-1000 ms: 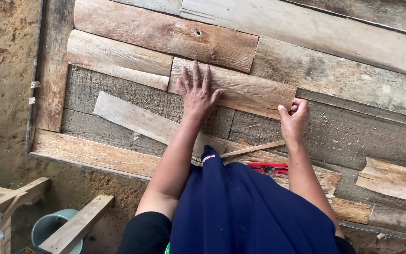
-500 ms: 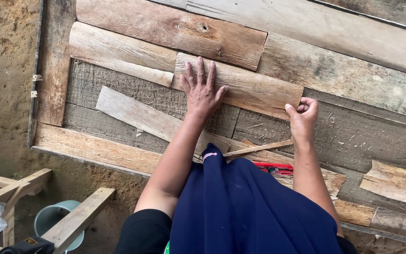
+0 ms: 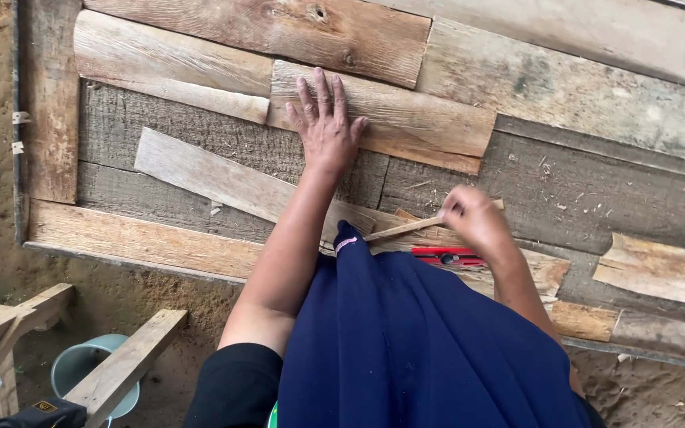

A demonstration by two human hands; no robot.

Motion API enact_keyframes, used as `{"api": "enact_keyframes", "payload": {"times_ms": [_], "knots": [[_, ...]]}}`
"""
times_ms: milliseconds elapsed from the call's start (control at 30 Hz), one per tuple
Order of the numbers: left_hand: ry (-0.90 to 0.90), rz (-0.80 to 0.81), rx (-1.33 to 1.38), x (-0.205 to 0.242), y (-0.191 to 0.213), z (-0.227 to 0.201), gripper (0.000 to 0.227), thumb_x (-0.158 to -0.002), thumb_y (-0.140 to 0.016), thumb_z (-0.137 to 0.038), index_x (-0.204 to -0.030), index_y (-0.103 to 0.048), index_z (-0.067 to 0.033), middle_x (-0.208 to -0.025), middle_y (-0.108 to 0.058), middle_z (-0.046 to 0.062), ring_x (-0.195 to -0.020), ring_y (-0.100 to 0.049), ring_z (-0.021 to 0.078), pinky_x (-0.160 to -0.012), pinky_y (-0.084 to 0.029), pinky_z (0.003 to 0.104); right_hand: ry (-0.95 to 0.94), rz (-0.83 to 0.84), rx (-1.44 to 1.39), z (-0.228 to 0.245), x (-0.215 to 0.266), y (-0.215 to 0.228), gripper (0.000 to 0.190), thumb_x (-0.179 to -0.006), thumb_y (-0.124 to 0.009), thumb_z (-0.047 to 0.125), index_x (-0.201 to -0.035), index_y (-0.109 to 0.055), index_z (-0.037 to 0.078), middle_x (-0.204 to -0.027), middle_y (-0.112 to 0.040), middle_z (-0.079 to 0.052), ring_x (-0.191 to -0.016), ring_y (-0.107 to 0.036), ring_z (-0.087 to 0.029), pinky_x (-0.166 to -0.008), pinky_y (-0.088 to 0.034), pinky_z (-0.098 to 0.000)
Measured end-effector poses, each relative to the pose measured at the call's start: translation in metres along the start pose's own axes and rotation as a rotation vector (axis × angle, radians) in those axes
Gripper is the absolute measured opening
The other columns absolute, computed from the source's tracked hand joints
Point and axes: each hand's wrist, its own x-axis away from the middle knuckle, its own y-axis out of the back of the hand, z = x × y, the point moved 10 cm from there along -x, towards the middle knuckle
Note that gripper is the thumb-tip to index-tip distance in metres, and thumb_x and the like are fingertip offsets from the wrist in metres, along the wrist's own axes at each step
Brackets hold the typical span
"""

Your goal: Assembling a wooden frame by fitting various wooden planks together and trimming them with a utility knife on the ground.

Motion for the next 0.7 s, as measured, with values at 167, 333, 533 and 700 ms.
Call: {"api": "enact_keyframes", "payload": {"times_ms": [167, 333, 533, 700], "knots": [[-0.004, -0.064, 0.061, 0.009, 0.011, -0.014, 0.069, -0.103, -0.054, -0.049, -0.16, -0.026, -0.0216, -0.167, -0.002, 0.012, -0.15, 0.012, 0.0357, -0.121, 0.008, 0.064, -0.007, 0.273, 0.35, -0.009, 0.036, -0.061, 0.03, -0.082, -0.079, 0.023, -0.11, -0.066, 0.019, -0.118, -0.065, 0.001, -0.116, -0.054, -0.02, -0.114, -0.035, -0.0471], [-0.127, -0.339, 0.05, 0.021, 0.016, -0.039, 0.033, -0.093, -0.066, -0.012, -0.124, -0.062, -0.0226, -0.15, -0.042, 0.012, -0.146, -0.029, 0.0378, -0.123, -0.026, 0.057, 0.154, 0.156, 0.438, -0.028, 0.038, -0.082, 0.028, -0.083, -0.075, 0.011, -0.108, -0.063, 0.01, -0.111, -0.057, -0.009, -0.109, -0.05, -0.028, -0.101, -0.039, -0.0472], [-0.117, -0.417, -0.052, 0.026, 0.009, -0.058, 0.032, -0.097, -0.057, -0.032, -0.126, -0.059, -0.0174, -0.134, -0.046, 0.01, -0.133, -0.04, 0.0363, -0.105, -0.045, 0.055, 0.328, 0.051, 0.473, -0.081, 0.026, -0.087, 0.03, -0.078, -0.073, 0.018, -0.105, -0.06, 0.018, -0.101, -0.061, -0.004, -0.108, -0.06, -0.028, -0.088, -0.05, -0.045], [0.008, -0.143, -0.09, 0.036, 0.007, -0.078, 0.089, -0.092, -0.061, -0.07, -0.145, -0.043, -0.0003, -0.155, -0.031, 0.022, -0.146, -0.022, 0.0469, -0.113, -0.028, 0.066, 0.164, 0.094, 0.028, -0.064, 0.055, 0.002, 0.031, -0.086, -0.066, 0.01, -0.117, -0.069, 0.01, -0.108, -0.069, -0.028, -0.107, -0.065, -0.053, -0.09, -0.053, -0.0576]]}}
